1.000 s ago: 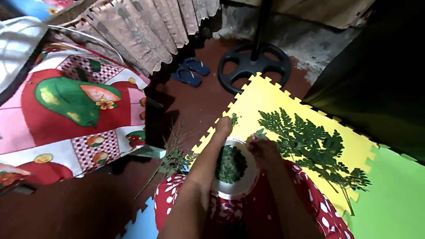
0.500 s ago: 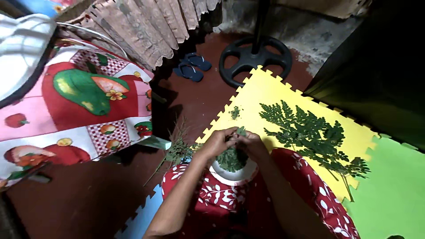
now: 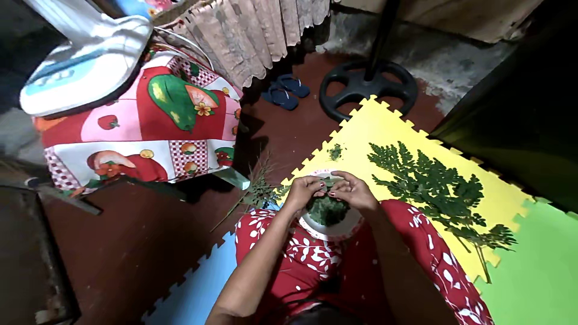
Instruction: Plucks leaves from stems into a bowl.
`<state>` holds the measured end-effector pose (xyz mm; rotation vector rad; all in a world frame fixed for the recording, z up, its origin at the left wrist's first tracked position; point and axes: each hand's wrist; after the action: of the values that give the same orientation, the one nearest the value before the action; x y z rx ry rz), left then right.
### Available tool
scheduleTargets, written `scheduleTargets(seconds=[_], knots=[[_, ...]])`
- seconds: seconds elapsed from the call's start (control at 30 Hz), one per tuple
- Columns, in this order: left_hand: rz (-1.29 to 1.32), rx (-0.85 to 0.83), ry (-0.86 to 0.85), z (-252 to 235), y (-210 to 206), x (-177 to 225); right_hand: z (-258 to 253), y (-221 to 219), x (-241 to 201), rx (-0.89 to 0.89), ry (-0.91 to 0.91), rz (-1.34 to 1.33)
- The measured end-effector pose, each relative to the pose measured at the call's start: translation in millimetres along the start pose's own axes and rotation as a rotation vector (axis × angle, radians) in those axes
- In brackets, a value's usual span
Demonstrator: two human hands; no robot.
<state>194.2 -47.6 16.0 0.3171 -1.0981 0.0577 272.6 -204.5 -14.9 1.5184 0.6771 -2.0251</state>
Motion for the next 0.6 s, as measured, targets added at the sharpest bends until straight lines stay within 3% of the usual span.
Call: scheduleTargets(seconds=[0.13, 0.27, 0.4, 0.6], knots=[[0.067, -0.100, 0.043, 4, 5, 1, 1, -2, 0, -0.020, 0.215, 0.136], [0.090, -0.120, 0.062, 3, 2, 3, 1, -10, 8, 0.095, 0.321, 0.176], [0.152, -0.050, 0.037, 0, -6, -2, -2, -15, 10, 0.177, 0.209, 0.142], [0.083, 0.008, 0.026, -6, -8, -4, -5, -11, 2, 0.186, -0.001, -0.166]])
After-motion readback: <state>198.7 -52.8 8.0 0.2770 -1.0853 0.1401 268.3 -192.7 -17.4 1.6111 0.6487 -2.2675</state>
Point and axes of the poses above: each hand's wrist, its own z-axis away from the middle knuckle, its own y-axis out of the back of the hand, x = y × z, and after that the axes turned 10 degrees about -z, right-handed
